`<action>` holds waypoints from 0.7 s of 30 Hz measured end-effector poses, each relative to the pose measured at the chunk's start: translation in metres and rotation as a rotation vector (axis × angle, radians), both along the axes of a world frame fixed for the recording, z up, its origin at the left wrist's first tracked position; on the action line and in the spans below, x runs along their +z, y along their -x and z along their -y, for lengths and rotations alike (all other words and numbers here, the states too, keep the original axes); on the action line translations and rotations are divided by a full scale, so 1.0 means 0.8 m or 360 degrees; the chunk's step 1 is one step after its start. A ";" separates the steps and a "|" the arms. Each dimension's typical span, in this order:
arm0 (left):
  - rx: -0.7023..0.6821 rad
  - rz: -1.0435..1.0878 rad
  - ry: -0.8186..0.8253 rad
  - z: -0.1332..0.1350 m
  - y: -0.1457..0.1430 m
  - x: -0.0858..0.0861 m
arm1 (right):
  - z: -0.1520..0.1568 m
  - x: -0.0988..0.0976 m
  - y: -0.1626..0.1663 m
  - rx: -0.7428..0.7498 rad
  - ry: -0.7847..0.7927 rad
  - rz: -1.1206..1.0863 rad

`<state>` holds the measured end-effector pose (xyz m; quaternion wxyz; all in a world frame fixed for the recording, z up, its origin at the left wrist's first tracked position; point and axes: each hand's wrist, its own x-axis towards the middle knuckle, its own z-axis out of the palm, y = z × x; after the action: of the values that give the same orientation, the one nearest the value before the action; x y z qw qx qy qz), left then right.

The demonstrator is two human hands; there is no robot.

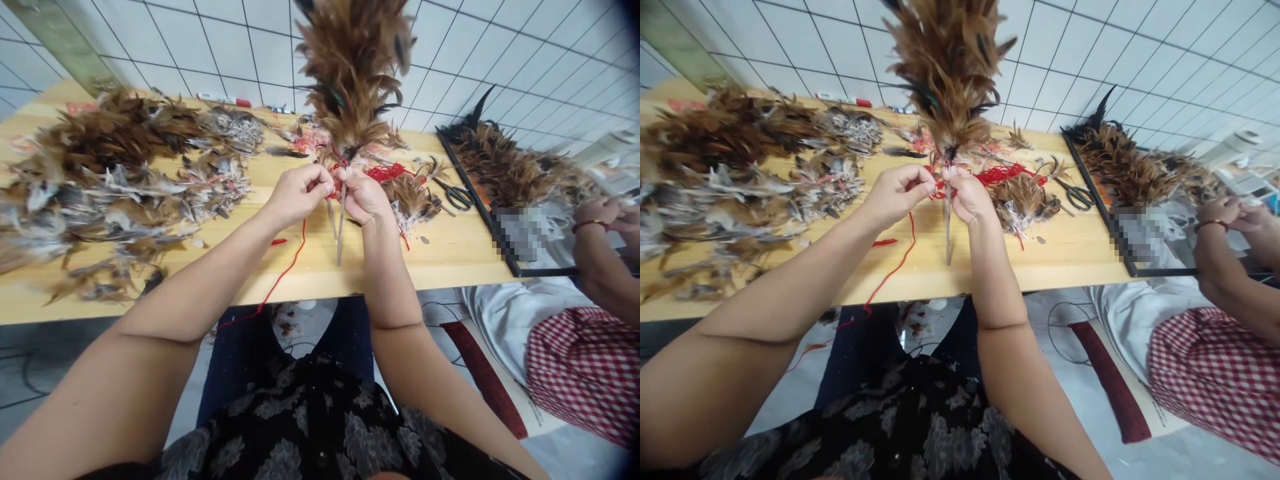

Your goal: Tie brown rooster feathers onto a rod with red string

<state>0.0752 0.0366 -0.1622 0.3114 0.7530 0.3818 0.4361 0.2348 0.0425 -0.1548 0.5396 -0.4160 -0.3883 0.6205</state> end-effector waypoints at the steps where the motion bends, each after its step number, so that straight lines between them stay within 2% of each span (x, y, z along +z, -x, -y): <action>1: 0.0016 -0.0015 -0.0015 0.000 0.001 -0.003 | -0.002 -0.003 0.003 -0.0021 0.0034 0.0016; 5: 0.0035 -0.0034 -0.0026 -0.003 0.004 -0.011 | -0.007 -0.009 0.011 -0.0042 0.0158 0.0044; 12: 0.0047 -0.0088 -0.0120 -0.003 0.013 -0.007 | -0.007 -0.005 0.020 -0.0067 0.0183 -0.0043; 17: 0.0103 0.0079 -0.0034 -0.012 0.016 -0.019 | -0.005 -0.004 0.022 -0.0074 0.0154 -0.0055; 21: 0.0050 0.0133 0.0034 -0.014 0.014 -0.021 | -0.004 -0.004 0.024 -0.0041 0.0103 -0.0089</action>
<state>0.0639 0.0476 -0.1793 0.3282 0.7246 0.3849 0.4681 0.2156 0.0456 -0.1578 0.5444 -0.4207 -0.3474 0.6371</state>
